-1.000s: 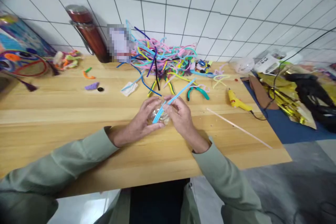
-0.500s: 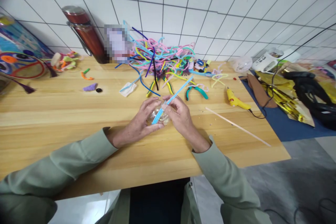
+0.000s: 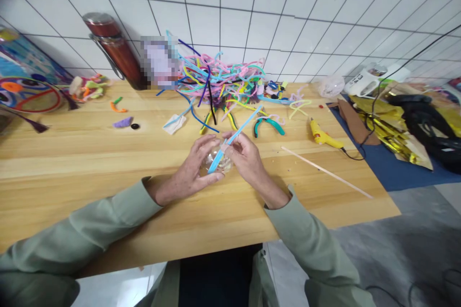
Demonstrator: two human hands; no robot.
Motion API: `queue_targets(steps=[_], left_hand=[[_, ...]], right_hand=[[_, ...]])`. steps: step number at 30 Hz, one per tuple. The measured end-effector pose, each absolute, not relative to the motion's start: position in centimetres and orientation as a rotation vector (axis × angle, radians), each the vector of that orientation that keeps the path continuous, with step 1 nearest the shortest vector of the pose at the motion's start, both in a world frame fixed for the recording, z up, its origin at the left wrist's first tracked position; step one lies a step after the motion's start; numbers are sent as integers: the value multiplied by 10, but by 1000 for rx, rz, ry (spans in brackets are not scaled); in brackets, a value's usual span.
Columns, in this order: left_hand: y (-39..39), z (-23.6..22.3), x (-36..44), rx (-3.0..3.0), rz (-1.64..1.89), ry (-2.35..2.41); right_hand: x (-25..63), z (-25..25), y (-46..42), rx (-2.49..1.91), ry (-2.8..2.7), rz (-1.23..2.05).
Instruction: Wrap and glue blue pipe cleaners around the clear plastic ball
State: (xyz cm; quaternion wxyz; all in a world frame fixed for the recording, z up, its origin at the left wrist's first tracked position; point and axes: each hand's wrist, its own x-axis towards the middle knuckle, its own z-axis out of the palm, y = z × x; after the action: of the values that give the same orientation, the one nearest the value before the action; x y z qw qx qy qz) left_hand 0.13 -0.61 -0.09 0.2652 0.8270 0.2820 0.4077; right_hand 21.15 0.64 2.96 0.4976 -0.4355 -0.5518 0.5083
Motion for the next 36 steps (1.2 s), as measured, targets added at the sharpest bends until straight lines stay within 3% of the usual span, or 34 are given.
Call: queue_targets(steps=[36], left_hand=[[4, -13, 1, 2327, 1268, 760]], right_hand=[[207, 27, 3, -1017, -1286, 1366]])
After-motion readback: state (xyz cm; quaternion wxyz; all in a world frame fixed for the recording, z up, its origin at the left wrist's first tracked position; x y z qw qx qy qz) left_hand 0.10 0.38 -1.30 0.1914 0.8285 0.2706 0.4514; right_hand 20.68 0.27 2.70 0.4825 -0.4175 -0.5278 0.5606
